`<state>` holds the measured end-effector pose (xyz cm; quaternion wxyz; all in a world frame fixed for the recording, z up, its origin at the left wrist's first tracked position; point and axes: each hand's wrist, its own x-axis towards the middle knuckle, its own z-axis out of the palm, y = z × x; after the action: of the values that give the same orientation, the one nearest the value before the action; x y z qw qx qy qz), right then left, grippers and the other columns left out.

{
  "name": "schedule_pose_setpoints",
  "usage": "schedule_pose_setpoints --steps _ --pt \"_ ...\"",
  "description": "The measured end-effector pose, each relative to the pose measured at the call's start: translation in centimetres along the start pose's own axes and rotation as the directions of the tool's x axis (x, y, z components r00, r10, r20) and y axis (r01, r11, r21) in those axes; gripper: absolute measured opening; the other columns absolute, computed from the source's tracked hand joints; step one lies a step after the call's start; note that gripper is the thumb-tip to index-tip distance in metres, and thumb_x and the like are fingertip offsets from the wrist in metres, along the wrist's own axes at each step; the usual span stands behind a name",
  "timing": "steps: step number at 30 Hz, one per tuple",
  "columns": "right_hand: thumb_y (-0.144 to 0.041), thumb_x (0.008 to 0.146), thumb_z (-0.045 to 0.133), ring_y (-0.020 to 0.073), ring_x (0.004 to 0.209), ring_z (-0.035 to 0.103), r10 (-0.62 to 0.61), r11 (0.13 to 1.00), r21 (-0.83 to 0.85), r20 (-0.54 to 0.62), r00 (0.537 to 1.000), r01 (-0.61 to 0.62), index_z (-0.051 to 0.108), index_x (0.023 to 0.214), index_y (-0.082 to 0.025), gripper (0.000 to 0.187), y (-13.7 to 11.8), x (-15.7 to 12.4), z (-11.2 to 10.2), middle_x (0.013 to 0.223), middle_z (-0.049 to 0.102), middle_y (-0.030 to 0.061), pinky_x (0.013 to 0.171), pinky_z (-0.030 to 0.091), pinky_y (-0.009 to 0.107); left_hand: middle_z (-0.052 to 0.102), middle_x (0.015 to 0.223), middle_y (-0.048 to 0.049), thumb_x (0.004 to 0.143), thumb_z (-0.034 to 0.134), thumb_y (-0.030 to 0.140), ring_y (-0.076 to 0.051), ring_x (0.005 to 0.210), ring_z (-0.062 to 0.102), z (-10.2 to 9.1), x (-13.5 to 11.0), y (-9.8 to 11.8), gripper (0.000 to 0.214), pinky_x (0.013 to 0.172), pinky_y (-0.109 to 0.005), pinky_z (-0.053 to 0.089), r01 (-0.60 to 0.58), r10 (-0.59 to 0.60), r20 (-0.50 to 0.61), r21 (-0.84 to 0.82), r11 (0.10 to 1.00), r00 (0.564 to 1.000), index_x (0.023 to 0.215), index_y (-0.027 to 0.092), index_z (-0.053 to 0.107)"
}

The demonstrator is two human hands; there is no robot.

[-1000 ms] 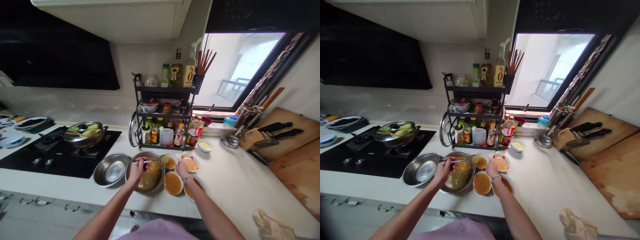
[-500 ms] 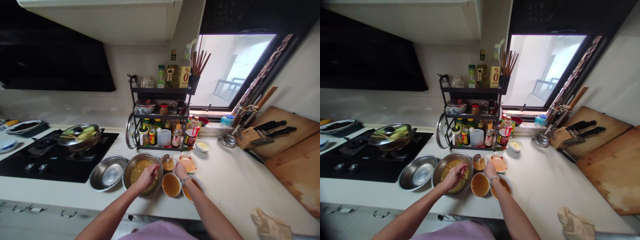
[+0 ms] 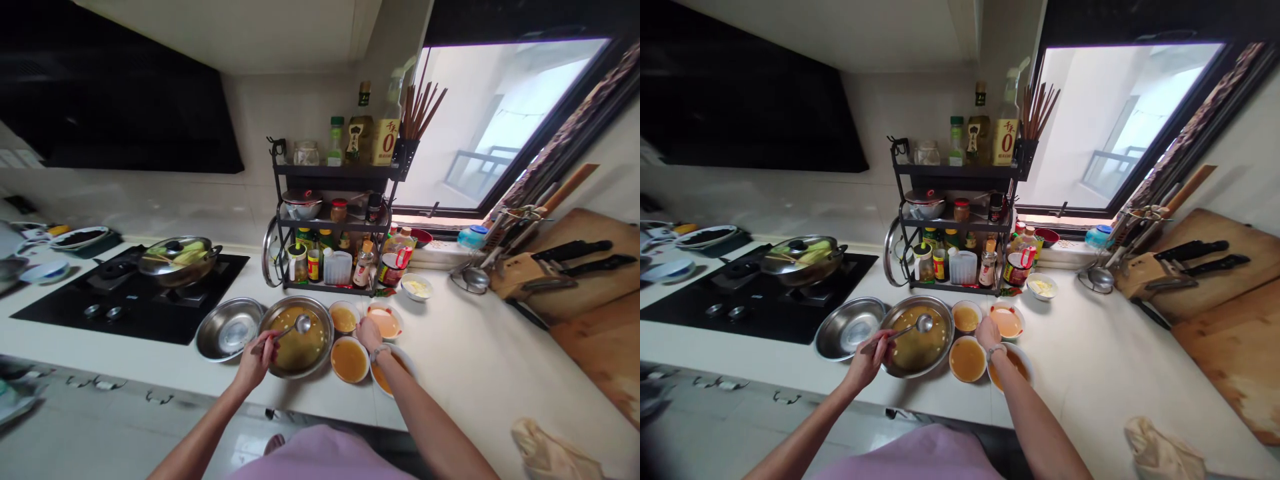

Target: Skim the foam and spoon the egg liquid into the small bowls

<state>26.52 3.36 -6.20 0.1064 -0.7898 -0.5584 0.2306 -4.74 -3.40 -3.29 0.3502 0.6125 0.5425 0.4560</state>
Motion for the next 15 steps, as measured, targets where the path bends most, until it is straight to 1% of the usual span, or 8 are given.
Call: schedule_pose_setpoints --steps 3,5,7,11,15 --pt "-0.02 0.09 0.048 0.0294 0.1 0.063 -0.009 1.0 0.002 0.0 1.0 0.009 0.069 0.101 -0.009 0.026 0.0 0.0 0.0 0.104 0.068 0.0226 0.079 0.044 0.033 0.061 0.058 -0.0001 0.088 0.046 0.042 -0.013 0.045 0.056 -1.0 -1.6 -0.8 0.031 0.05 -0.025 0.049 -0.032 0.029 0.029 0.102 0.994 0.999 0.093 0.017 0.064" --pt "-0.019 0.09 0.049 0.0287 0.1 0.063 -0.012 1.0 0.004 -0.001 1.0 0.012 0.069 0.1 -0.009 0.026 0.1 0.1 0.0 0.105 0.068 0.0224 0.08 0.044 0.033 0.059 0.057 0.0008 0.088 0.046 0.042 -0.012 0.042 0.054 -1.3 -2.4 -1.0 0.032 0.046 -0.024 0.047 -0.01 0.006 0.035 0.107 0.994 0.999 0.093 0.017 0.064" --pt "-0.019 0.089 0.048 0.0278 0.099 0.063 -0.014 1.0 0.008 -0.003 1.0 0.014 0.07 0.1 -0.01 0.025 0.1 0.1 0.0 0.105 0.068 0.0221 0.08 0.044 0.032 0.058 0.056 0.0014 0.087 0.047 0.044 -0.012 0.041 0.054 -1.4 -2.8 -1.0 0.033 0.042 -0.023 0.046 0.036 -0.038 0.024 0.077 0.996 0.999 0.093 0.016 0.064" --pt "-0.017 0.089 0.05 0.0264 0.094 0.063 -0.023 0.999 0.029 -0.01 1.0 0.024 0.069 0.096 -0.008 0.023 0.2 0.1 0.0 0.101 0.068 0.0224 0.076 0.045 0.031 0.058 0.053 0.0013 0.084 0.049 0.049 -0.013 0.039 0.054 -1.2 -2.7 -1.2 0.037 0.038 -0.024 0.047 0.126 -0.133 -0.082 -0.085 0.988 0.988 0.088 0.014 0.061" --pt "-0.02 0.09 0.053 0.0228 0.083 0.063 -0.04 0.997 0.068 -0.037 0.999 0.043 0.068 0.089 -0.007 0.02 0.3 -0.1 0.1 0.092 0.067 0.0201 0.071 0.046 0.03 0.06 0.052 0.0003 0.08 0.053 0.045 -0.013 0.038 0.054 -0.8 -2.0 -0.9 0.033 0.038 -0.026 0.047 0.188 -0.247 -0.186 -0.287 0.939 0.951 0.085 0.013 0.06"
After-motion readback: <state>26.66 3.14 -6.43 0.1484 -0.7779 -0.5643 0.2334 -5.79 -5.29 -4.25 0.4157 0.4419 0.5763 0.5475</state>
